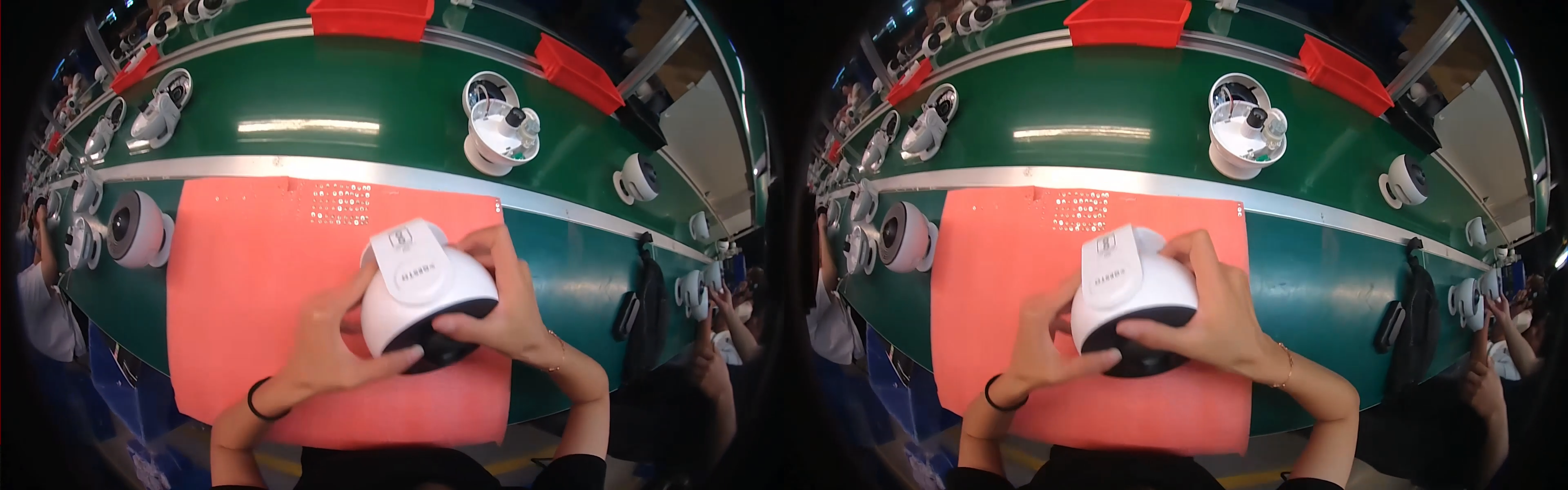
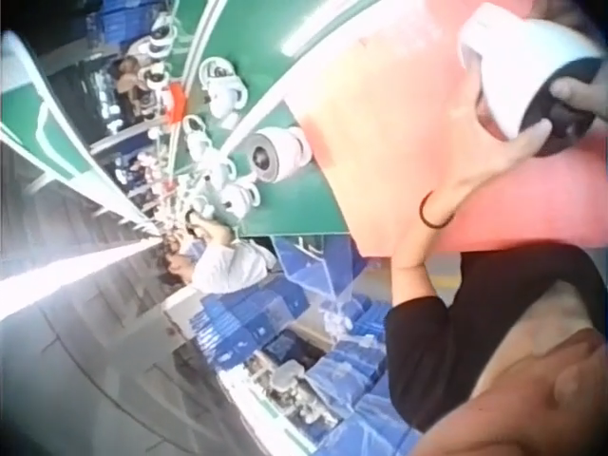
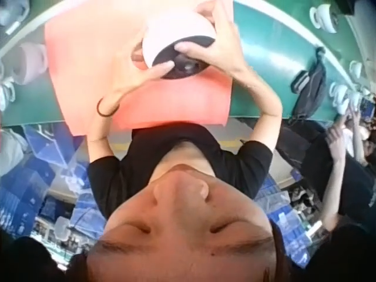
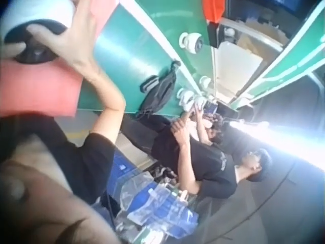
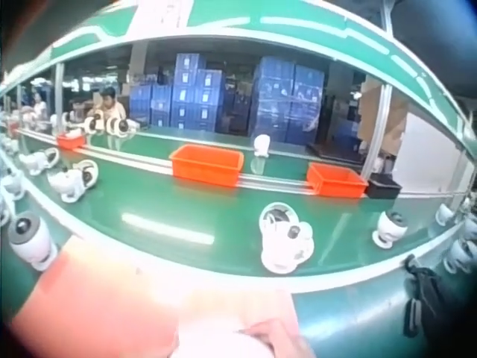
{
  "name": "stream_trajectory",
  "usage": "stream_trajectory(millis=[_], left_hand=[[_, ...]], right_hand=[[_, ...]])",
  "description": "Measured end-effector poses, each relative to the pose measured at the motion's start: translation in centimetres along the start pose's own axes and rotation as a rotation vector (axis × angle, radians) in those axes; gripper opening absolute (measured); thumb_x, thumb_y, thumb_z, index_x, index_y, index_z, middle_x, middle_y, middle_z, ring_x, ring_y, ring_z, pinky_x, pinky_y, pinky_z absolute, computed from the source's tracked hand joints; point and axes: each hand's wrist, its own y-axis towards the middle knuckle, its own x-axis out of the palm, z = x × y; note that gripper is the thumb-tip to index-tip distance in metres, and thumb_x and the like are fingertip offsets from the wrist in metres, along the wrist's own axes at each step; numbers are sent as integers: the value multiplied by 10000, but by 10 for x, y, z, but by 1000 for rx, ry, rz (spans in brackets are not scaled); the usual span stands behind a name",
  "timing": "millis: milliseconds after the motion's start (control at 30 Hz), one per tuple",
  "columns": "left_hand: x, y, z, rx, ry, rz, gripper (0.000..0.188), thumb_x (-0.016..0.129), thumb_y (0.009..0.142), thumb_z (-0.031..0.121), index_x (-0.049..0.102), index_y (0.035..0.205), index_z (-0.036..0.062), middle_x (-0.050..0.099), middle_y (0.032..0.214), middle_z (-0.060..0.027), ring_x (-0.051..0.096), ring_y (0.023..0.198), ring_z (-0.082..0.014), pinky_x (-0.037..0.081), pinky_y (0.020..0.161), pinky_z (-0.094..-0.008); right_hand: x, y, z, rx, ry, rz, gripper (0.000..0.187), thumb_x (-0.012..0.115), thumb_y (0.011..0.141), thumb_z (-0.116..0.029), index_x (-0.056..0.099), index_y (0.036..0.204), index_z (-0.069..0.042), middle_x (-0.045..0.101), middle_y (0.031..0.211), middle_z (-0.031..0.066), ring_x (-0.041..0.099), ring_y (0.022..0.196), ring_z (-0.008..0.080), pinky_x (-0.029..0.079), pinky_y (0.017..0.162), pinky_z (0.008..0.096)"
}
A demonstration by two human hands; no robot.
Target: The recorder is assembling security cameras on a production line.
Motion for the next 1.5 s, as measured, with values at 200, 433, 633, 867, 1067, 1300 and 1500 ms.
stream_trajectory(millis=[200,433,633,867,1067,1300,1500], left_hand=[[-11,29,-14,96,-805,58,699,675,749,366,379,1267,3,484,1212,-137,466,1133,-237,369,972,-378],[47,104,36,119,-1128,648,729,290,822,686,352,1307,145,389,1316,-71,416,1174,-249,381,959,-392],[11,151,-4,58,-1047,489,674,375,828,640,405,1260,124,463,1240,-90,483,1105,-251,427,918,-405],[-10,207,-36,-283,-952,309,537,608,814,379,447,1216,60,501,1159,-142,511,1059,-285,432,908,-446],[-43,177,-61,-158,-906,386,520,597,816,348,460,1187,10,543,1110,-168,567,994,-323,490,828,-465],[27,173,-45,-208,-845,574,652,664,753,417,436,1235,43,438,1251,-154,465,1122,-323,424,897,-492],[112,204,-4,-388,-901,441,782,605,769,457,233,1331,62,296,1310,-234,360,1214,-272,363,904,-379]], right_hand=[[-10,0,-41,-52,361,46,988,773,623,-167,139,1372,-53,285,1328,177,350,1231,266,326,1004,372],[-10,31,-26,-407,-60,425,1042,790,606,-202,119,1385,-31,462,1205,220,533,1071,320,475,873,386],[1,77,-10,-204,289,525,946,784,629,-204,200,1347,-9,411,1256,192,472,1139,283,475,873,373],[-18,146,47,179,930,374,687,661,768,-384,348,1270,-36,479,1170,158,525,1046,266,487,829,399],[-5,138,52,337,1097,-3,767,653,712,-556,408,1169,10,492,1097,189,573,938,278,513,764,358],[-110,85,136,282,1426,943,594,562,798,-63,231,1284,-148,392,1246,160,523,1046,319,470,863,439],[-204,-16,142,57,1246,915,464,433,858,-31,277,1291,-92,437,1233,171,517,1095,312,489,890,400]])
